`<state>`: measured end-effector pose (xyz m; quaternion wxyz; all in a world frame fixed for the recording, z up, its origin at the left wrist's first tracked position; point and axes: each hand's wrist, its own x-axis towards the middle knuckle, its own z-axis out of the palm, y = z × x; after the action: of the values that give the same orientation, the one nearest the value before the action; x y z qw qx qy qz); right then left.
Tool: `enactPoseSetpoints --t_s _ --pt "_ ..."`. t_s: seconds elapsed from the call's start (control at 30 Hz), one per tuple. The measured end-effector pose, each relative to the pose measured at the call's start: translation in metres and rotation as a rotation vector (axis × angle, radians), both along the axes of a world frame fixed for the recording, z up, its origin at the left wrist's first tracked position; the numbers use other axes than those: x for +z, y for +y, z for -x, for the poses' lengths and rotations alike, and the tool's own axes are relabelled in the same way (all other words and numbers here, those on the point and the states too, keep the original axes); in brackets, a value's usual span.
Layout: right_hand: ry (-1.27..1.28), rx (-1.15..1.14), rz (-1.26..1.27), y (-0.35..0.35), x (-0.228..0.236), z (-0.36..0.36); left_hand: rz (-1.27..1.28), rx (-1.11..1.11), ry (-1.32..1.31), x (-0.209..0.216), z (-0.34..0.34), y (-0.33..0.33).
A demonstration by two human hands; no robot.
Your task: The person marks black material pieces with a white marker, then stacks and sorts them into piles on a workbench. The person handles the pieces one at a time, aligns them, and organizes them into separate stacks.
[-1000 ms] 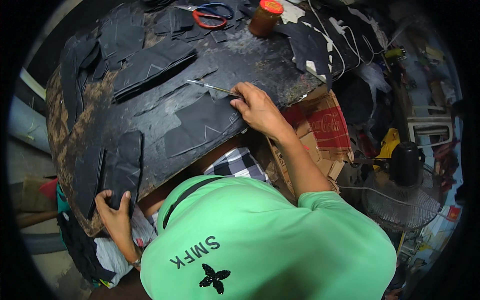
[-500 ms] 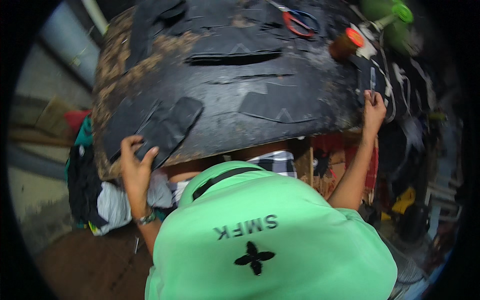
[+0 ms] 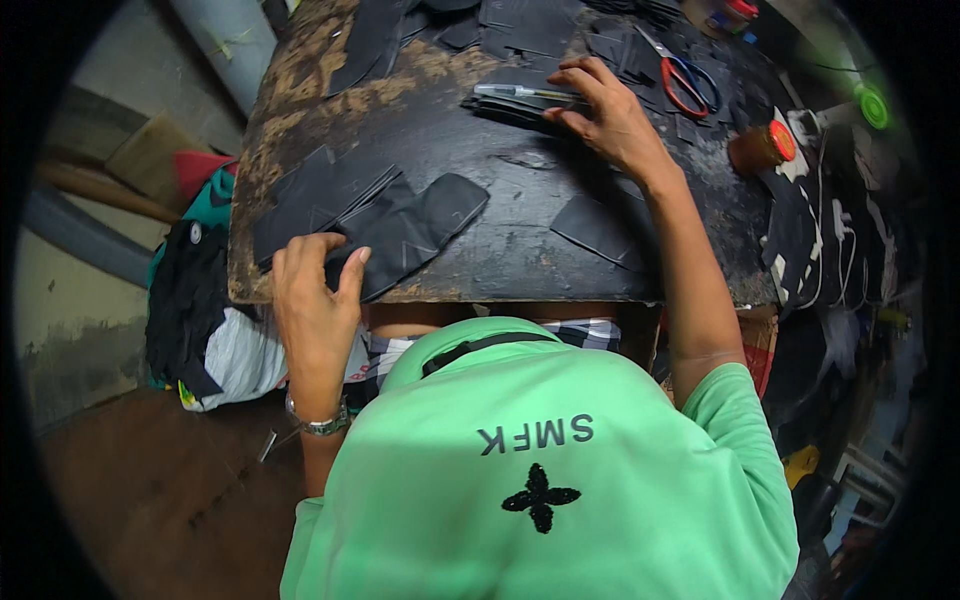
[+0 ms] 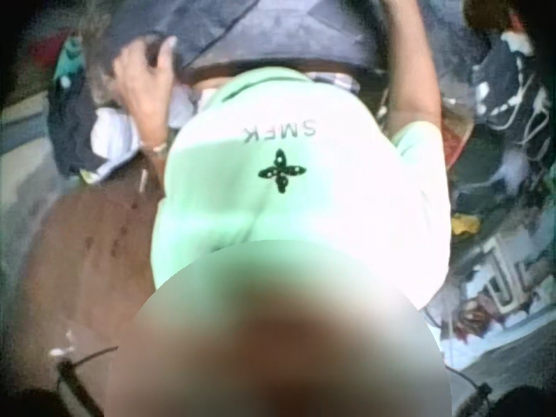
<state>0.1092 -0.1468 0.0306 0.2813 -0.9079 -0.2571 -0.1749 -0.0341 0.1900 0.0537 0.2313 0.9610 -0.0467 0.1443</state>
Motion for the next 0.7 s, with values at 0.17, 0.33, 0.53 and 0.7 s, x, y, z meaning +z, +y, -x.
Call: enactPoseSetpoints --t_s 0.17,0.33,0.53,0.7 --pt "0.074 -0.006 0.037 0.001 -0.013 -0.01 0.065 0.054 0.018 -0.015 0.012 0.018" --pt "0.018 -0.148 0.045 0.017 -0.005 -0.001 0.217 0.054 0.115 -0.031 0.015 0.031" --pt "0.427 0.151 -0.137 0.083 -0.005 0.053 0.156 0.008 0.08 -0.036 0.013 0.031" --pt "0.474 0.042 -0.009 0.112 -0.01 0.064 0.132 0.124 -0.062 -0.036 -0.008 0.064"
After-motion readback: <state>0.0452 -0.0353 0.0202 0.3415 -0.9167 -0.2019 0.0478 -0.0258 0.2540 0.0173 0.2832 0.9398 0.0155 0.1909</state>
